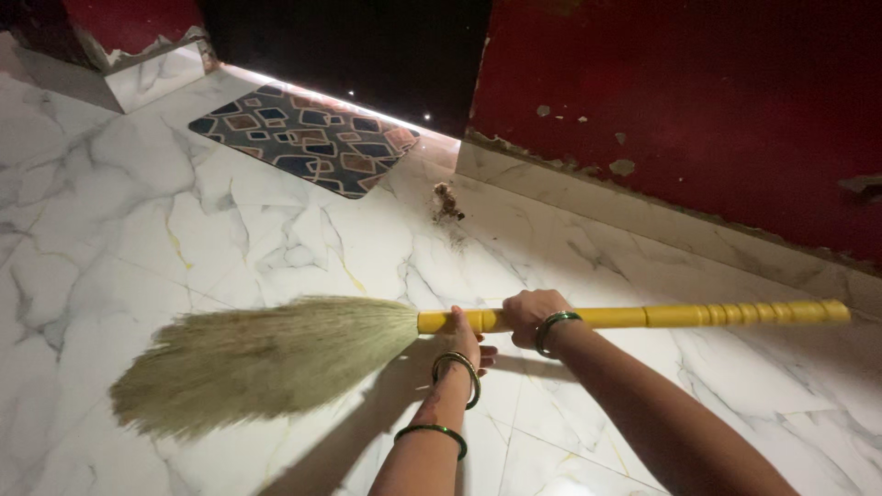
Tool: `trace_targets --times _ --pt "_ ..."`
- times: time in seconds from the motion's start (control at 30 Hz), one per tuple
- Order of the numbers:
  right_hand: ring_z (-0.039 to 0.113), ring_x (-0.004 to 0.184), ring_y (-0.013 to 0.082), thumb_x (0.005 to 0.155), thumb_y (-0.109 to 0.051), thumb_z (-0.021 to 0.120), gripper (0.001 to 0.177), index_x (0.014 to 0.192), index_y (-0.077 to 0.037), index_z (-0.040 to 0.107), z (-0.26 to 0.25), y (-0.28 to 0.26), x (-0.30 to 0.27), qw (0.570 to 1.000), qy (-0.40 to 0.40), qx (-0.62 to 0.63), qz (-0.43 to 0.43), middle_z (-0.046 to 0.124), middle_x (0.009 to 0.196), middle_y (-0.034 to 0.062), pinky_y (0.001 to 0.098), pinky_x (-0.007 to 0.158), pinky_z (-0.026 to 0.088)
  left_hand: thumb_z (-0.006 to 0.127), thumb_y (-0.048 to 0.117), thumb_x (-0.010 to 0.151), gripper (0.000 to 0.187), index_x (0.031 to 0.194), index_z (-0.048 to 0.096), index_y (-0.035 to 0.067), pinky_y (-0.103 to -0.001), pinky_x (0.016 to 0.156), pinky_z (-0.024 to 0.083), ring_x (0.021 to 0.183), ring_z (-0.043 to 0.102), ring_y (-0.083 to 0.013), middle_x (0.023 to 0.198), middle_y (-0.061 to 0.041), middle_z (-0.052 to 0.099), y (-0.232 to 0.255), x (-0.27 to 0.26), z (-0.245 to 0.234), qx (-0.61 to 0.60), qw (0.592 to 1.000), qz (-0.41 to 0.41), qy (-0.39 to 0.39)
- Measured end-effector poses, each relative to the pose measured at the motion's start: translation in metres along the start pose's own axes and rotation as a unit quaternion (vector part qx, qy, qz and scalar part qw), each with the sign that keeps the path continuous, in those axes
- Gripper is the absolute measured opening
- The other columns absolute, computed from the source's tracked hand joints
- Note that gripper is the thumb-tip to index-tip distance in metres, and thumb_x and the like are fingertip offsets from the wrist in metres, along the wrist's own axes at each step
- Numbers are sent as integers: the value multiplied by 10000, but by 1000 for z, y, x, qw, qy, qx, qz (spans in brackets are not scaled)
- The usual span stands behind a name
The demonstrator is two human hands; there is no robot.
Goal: The person sweeps debris on a tiled floor using a broom with a yellow handle, moving the debris toward a doorway.
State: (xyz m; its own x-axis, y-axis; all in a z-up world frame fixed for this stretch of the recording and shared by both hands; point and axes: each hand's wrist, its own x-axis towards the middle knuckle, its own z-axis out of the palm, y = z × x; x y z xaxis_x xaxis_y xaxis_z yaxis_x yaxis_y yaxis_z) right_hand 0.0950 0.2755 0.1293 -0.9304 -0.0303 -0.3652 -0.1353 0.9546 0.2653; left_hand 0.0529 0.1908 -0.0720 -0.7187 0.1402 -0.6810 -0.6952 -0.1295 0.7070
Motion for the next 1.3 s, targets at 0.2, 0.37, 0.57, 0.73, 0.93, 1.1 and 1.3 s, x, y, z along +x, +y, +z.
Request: trace_targets --times 0.2,0.37,0.57,0.73,0.93,1.1,1.3 --pt "744 1024 247 907 -169 637 259 1137 -138 753 20 19 3 994 8 34 106 767 1090 91 391 883 597 138 828 910 953 1141 644 54 -321 520 468 575 657 -171 803 -90 771 13 1 21 30 998 57 1" --pt "712 1076 264 938 -202 645 263 1181 -155 737 25 52 14 980 63 56 180 735 1168 87 395 885 585 149 801 940 961 1283 629 42 -330 544 486 641 678 -196 864 -99 782 29 -11 42 27 995 74 -57" --pt "739 1094 263 973 -186 623 280 1237 -169 714 2 98 25 960 68 80 259 750 1196 68 388 857 623 155 807 926 936 1324 598 85 -342 588 465 662 657 -180 898 -67 778 29 -21 63 64 992 54 -89" --pt "738 1058 298 931 -172 638 334 1259 -129 682 -5 125 22 962 124 94 225 763 1138 107 401 847 615 152 819 908 968 1339 598 76 -348 604 501 673 686 -179 905 -67 792 36 -28 79 98 988 86 -86" --pt "706 1099 297 871 -214 684 452 1318 -235 623 -2 131 17 966 100 153 185 724 1180 97 429 912 588 189 832 909 968 1406 547 83 -413 648 504 700 691 -243 988 -129 768 67 -15 89 88 989 73 -91" --pt "715 1088 279 871 -212 676 402 1273 -214 663 4 148 28 983 58 131 111 735 1161 83 433 914 588 183 833 904 992 1389 592 70 -463 675 498 691 624 -274 1010 -143 782 79 9 88 122 988 75 -56" --pt "701 1115 274 906 -157 622 368 1256 -248 690 17 166 26 994 39 43 89 725 1170 74 431 917 590 203 790 930 930 1408 580 87 -448 630 519 650 678 -256 1011 -159 769 100 24 105 117 990 64 -36"
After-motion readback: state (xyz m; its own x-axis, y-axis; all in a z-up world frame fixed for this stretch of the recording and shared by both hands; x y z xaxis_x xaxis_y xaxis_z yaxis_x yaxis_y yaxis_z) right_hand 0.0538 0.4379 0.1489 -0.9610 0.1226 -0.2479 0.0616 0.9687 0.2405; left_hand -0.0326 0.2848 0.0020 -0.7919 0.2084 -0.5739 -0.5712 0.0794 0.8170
